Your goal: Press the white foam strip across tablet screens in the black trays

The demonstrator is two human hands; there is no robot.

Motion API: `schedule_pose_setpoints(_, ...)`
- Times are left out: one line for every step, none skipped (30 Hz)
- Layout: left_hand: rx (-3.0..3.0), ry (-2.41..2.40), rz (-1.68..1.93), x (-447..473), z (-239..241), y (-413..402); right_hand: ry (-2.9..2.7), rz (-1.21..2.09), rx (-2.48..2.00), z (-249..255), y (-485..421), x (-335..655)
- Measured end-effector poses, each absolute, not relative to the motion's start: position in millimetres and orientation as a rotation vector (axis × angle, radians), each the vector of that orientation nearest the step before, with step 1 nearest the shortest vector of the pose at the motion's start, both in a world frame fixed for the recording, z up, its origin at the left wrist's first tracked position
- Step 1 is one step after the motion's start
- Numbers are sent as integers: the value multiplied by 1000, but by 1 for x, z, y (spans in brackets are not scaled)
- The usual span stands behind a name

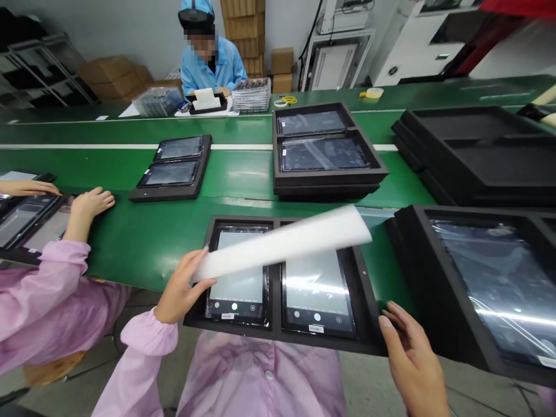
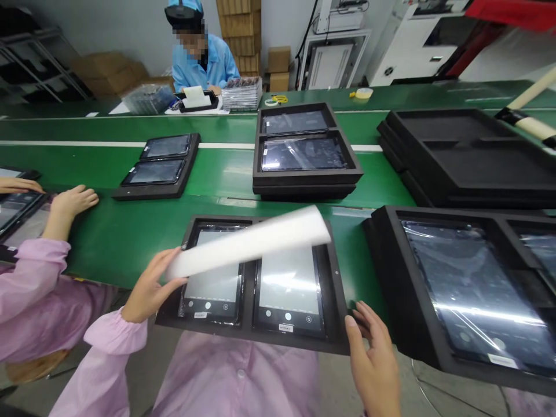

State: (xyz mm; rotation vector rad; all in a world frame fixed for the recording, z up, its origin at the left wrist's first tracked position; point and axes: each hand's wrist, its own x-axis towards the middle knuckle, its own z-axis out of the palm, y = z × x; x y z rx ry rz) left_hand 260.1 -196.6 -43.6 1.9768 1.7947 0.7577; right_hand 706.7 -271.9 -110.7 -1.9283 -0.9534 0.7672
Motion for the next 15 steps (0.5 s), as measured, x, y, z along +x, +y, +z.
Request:
schedule_pose_setpoints(1845,1888,852,255,-44,-204,-954,763,-1969,-111,-273,708)
schedule_pose_setpoints(1688,1971,938,251,-45,-212,-962,761,-2007,-111,-274,708)
schedule_pose_setpoints(1515,2025,1006,248,-47,-219,-985,760,-2032,-112,-274,708)
schedule_pose_setpoints(1342,2038,1046,246,-49,-225,-1021,760,-2040,-112,-274,708)
schedule_pose_setpoints(1186,2009,1061,246,-52,-231,-1062,759,-2034,-113,-274,707)
schedule_pose_setpoints(1061,1949,1059,247,-54,-235,-1098,756,-2022,-114,-273,706)
schedule_pose_setpoints(967,1874,1054,250,-55,-238,-1117,753,-2011,-114,-273,704)
schedule_pose_setpoints(900,1806,1055,253,-56,-239,-1110,753,-2005,-114,-273,703)
schedule_pose_setpoints(852,1757,1067,257,-55,-240,-1081,762,-2001,-114,-274,701)
schedule_pose_setpoints(808,1733,1085,260,-54,-239,-1041,786,-1993,-114,-276,699)
schedule_pose_setpoints(765,1731,1108,263,-53,-238,-996,817,-1973,-113,-278,696)
schedule_pose_setpoints(724,1739,1131,265,-51,-236,-953,852,-1943,-113,-281,694)
schedule_pose_setpoints(692,1754,1154,266,-49,-235,-912,884,-1909,-113,-284,691)
schedule_pose_setpoints(672,1770,1177,266,-46,-234,-879,904,-1873,-112,-286,687)
schedule_pose_setpoints(664,1783,1198,267,-43,-235,-851,914,-1840,-112,-289,684)
